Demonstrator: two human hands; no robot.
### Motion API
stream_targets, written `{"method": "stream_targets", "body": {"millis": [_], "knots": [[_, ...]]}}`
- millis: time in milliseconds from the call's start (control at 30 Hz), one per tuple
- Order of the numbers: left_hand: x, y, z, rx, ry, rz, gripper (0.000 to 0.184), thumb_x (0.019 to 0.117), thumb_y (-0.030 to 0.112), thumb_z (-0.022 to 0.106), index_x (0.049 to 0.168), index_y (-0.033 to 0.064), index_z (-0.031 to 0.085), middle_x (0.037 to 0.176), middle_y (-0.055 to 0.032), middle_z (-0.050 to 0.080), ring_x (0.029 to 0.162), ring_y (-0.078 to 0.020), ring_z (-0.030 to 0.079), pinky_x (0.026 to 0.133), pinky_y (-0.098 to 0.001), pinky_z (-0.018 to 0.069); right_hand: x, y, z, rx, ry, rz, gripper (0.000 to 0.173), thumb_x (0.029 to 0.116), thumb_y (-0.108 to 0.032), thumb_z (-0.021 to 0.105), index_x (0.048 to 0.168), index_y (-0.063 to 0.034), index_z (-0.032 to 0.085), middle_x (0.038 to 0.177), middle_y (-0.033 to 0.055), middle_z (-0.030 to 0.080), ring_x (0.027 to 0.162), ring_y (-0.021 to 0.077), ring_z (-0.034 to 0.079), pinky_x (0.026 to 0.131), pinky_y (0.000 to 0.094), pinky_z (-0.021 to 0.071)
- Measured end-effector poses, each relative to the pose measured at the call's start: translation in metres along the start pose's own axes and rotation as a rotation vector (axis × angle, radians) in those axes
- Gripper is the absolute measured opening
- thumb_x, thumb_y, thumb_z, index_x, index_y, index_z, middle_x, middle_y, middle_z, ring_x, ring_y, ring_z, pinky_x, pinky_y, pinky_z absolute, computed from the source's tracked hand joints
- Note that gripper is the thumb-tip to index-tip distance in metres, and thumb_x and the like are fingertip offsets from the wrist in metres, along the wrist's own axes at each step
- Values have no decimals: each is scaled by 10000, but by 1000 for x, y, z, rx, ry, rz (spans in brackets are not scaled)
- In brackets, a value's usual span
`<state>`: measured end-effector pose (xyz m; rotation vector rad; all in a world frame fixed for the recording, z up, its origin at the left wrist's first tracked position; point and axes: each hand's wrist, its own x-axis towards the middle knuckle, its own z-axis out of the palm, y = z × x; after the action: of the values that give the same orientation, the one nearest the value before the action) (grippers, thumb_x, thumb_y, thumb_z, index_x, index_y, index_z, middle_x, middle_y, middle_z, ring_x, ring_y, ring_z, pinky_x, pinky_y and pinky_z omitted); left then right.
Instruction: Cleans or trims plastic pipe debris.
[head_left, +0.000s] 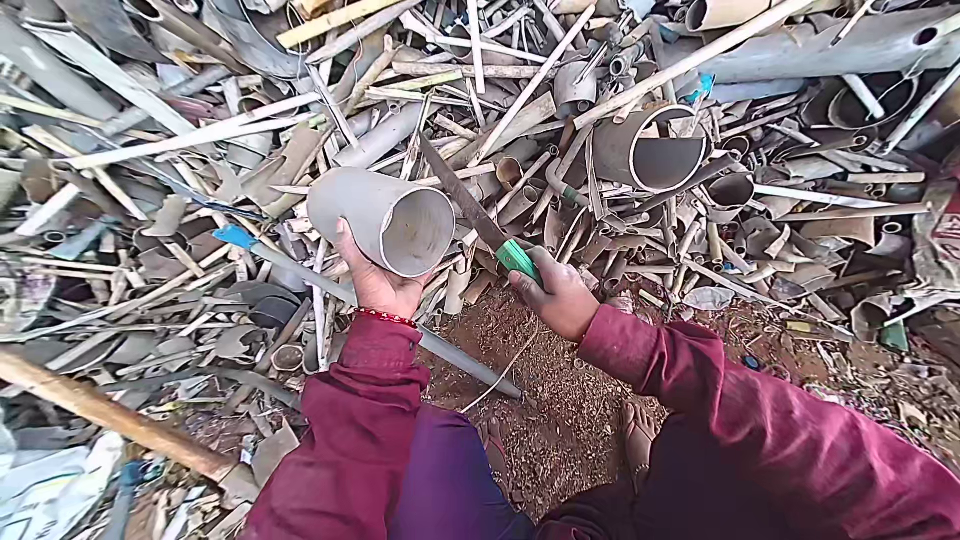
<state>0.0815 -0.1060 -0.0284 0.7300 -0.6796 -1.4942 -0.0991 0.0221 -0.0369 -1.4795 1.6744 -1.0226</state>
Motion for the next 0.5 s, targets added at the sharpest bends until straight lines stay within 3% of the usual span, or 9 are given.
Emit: {"method": "stream_targets", "body": {"millis": [100, 167, 233, 300, 400, 500], "knots": [[6, 0, -5, -24, -45, 76, 668, 1014, 711, 252, 1518, 285, 363, 1522, -67, 473, 1389, -328, 485, 1047, -643, 459, -6, -5, 9, 423, 130, 157, 284, 1125, -305, 402, 1245, -57, 472, 650, 42, 501, 467, 120, 518, 471, 266, 491], [10, 1, -9, -35, -52, 91, 697, 1000, 737, 239, 1533, 301, 345, 1549, -81, 445, 1404, -367, 464, 1035, -695, 442, -17, -17, 11, 600, 99, 319, 295, 1130, -301, 390, 1256, -49, 478, 642, 42, 513, 437, 110, 503, 429, 247, 469], [13, 2, -11, -36, -34, 104, 699, 998, 736, 256, 1540, 302, 336, 1557, -103, 429, 1402, -406, 457, 1003, -730, 444, -28, -25, 13, 537, -46, 406, 290, 1127, -285, 411, 1241, -30, 489, 666, 31, 499, 444, 98, 490, 428, 235, 454], [14, 1, -11, -13, -33, 119, 674, 1012, 714, 253, 1535, 296, 333, 1545, -91, 440, 1398, -377, 466, 1007, -706, 456, -36, -32, 10, 247, -226, 336, 310, 1125, -286, 419, 1268, -21, 489, 770, 55, 516, 553, 126, 524, 535, 276, 476], [20, -2, -13, 44, -47, 165, 591, 1051, 635, 239, 1498, 274, 381, 1471, -51, 513, 1361, -284, 510, 1043, -626, 466, -40, -40, 1, -177, -440, 120, 402, 1115, -261, 443, 1388, 32, 477, 1079, 209, 632, 975, 302, 646, 878, 458, 513], [16, -4, -9, 99, -54, 157, 571, 1042, 642, 280, 1475, 295, 414, 1439, -28, 544, 1342, -264, 528, 1019, -605, 487, -32, -32, -2, -395, -461, 23, 368, 1105, -243, 466, 1370, 10, 508, 1124, 238, 646, 1064, 383, 651, 908, 547, 509]]}}
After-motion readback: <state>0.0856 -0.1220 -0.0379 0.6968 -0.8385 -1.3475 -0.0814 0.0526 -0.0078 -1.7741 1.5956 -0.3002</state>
